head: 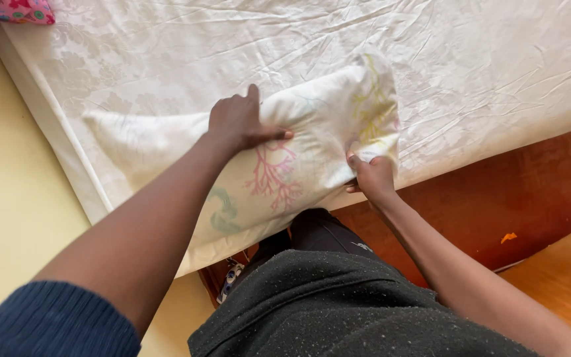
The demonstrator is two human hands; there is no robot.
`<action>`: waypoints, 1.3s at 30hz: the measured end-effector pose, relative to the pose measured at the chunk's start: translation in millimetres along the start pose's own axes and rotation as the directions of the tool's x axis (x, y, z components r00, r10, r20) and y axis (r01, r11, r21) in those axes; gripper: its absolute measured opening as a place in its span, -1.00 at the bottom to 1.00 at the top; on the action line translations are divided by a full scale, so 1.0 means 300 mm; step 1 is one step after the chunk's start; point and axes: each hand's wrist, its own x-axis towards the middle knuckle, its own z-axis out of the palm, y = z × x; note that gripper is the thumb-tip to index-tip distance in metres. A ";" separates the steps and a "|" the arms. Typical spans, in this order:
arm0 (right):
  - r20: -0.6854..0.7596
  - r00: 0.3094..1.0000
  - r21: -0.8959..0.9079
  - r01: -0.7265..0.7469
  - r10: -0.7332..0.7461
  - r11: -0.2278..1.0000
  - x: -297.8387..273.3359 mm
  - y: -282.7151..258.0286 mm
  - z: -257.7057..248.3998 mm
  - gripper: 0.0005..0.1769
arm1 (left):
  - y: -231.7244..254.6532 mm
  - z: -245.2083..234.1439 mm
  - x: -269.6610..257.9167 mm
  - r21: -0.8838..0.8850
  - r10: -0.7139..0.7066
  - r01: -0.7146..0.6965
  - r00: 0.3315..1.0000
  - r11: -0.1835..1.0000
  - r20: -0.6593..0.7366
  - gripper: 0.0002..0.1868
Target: Putting decorative cases on several pillows in a bedroom.
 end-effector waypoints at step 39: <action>0.786 0.595 -0.618 0.764 -0.168 -0.188 0.107 -0.261 0.529 0.19 | -0.189 0.530 -0.366 -0.186 -0.481 0.472 0.876 0.862 -0.008 0.60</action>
